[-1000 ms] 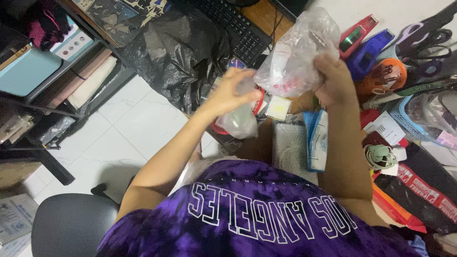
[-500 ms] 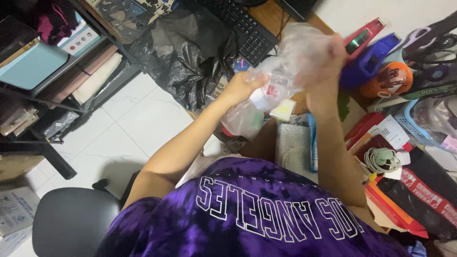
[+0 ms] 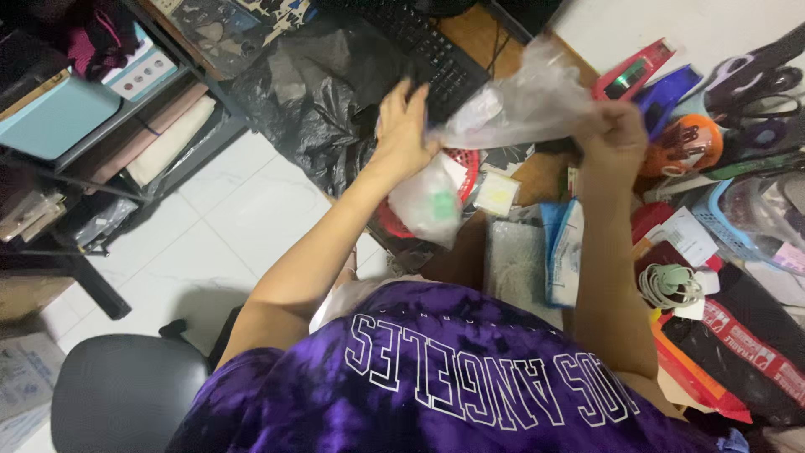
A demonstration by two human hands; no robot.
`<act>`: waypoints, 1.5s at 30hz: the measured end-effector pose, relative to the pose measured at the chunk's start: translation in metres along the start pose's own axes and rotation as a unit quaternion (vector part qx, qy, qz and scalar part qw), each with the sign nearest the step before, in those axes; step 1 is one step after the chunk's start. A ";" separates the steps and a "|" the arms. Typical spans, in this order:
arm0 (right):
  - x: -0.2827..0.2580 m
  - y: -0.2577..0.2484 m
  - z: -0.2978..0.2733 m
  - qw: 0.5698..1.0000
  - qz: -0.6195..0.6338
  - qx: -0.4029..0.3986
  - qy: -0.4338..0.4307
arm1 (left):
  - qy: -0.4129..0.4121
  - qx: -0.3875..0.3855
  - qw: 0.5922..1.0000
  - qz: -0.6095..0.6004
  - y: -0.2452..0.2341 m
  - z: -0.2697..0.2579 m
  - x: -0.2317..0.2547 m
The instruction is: The person sorts various small items including papers, plastic bags, and a boxed item by hand on a cluttered desk, placing some into a red basket and others to the side.
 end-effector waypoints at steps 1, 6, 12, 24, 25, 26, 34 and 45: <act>0.003 0.009 0.002 0.999 -0.005 -0.029 0.016 | 0.073 0.091 0.993 -0.003 -0.019 -0.003 0.019; -0.003 0.051 -0.005 0.989 0.057 -0.132 0.036 | 0.334 0.024 0.941 0.058 -0.020 0.005 0.100; -0.050 0.054 -0.004 0.986 -0.030 -0.154 0.063 | 0.331 0.045 0.941 0.056 -0.022 0.002 0.101; 0.020 0.090 -0.002 0.892 -0.066 -0.378 0.241 | 0.371 -0.073 0.924 0.048 -0.026 -0.024 0.104; 0.042 0.094 -0.011 0.850 0.080 -0.411 0.319 | 0.369 -0.072 0.925 0.049 -0.026 -0.027 0.103; 0.059 0.096 -0.009 0.849 0.081 -0.413 0.319 | 0.369 -0.073 0.926 0.014 -0.026 -0.031 0.104; 0.121 0.151 -0.080 0.540 -0.405 -0.728 0.122 | 0.354 -0.054 0.933 -0.020 -0.008 -0.042 0.103; 0.117 0.115 -0.110 0.781 -0.075 -0.541 0.303 | 0.224 -0.085 0.934 -0.265 0.043 -0.061 0.056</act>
Point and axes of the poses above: each hand's wrist, its own z-axis towards the middle knuckle, its own y-axis out of the palm, x = y × z, the point moved 6 cm from there along z, towards the middle knuckle, and after that the axes turned 13 degrees about -x, right-handed, at the moved point
